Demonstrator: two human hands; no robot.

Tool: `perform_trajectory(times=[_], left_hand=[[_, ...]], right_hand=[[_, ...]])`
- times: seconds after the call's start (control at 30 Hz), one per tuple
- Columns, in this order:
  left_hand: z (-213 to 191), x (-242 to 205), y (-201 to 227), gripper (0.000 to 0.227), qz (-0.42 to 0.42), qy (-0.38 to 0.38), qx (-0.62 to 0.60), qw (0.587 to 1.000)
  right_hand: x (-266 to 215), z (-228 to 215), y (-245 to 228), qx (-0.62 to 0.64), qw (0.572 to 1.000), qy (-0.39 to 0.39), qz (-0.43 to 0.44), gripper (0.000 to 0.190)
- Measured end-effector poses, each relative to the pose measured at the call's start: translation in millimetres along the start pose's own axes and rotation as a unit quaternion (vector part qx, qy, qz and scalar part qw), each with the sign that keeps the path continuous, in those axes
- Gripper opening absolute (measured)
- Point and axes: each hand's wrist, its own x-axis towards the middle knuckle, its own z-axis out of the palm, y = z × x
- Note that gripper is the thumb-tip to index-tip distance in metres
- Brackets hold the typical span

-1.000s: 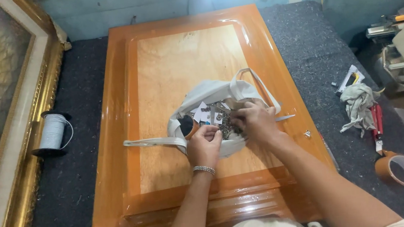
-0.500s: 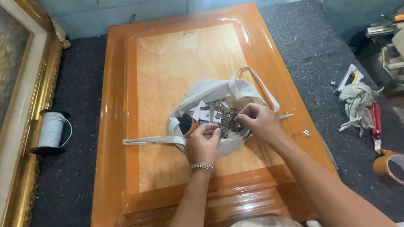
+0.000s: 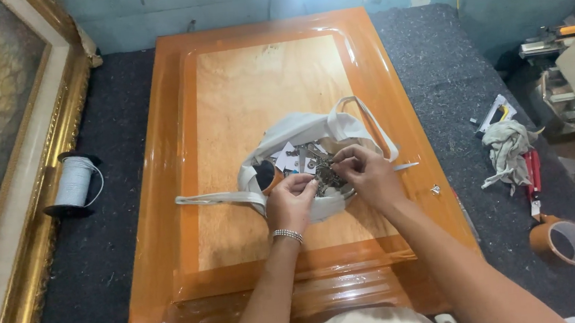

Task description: Installing metal hanging hardware onto the back of a wooden picture frame using a manual screwdriver.

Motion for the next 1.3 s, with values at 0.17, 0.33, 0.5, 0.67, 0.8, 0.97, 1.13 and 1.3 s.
perform_trajectory(times=[0.17,0.33,0.5,0.67,0.8,0.97,1.13,1.3], left_hand=[[21.5,16.1,-12.0,0.018,0.038,-0.005,-0.067,0.997],[12.6,-0.6,6.9,0.015,0.042,0.022,-0.087,0.995],[11.4,-5.3,13.8,0.017,0.049,0.004,-0.128,0.991],[11.0,-5.5,15.3,0.017,0.071,-0.002,-0.149,0.986],[10.9,-6.6,16.6,0.019,0.081,-0.007,-0.16,0.984],[11.6,-6.2,16.7,0.018,0.076,-0.002,-0.149,0.986],[11.7,-8.0,18.4,0.018,0.077,0.002,-0.143,0.987],[14.3,-5.7,13.9,0.016,0.084,0.005,-0.142,0.986]], right_hand=[[0.0,11.6,10.4,0.064,0.996,-0.009,-0.067,0.017],[-19.5,1.9,-6.3,-0.009,0.989,0.015,-0.15,0.016],[-18.8,-4.6,0.9,0.04,0.994,-0.002,-0.102,0.022],[-17.7,-5.7,-2.4,0.253,0.967,-0.016,-0.007,0.021],[-23.6,-8.9,-15.0,0.314,0.949,-0.004,0.026,0.022],[-25.4,-10.2,-9.0,0.274,0.962,0.0,0.006,0.022],[-24.7,-3.8,-5.7,0.293,0.956,-0.011,0.025,0.026],[-25.3,-4.0,-8.8,0.305,0.951,-0.019,0.055,0.023]])
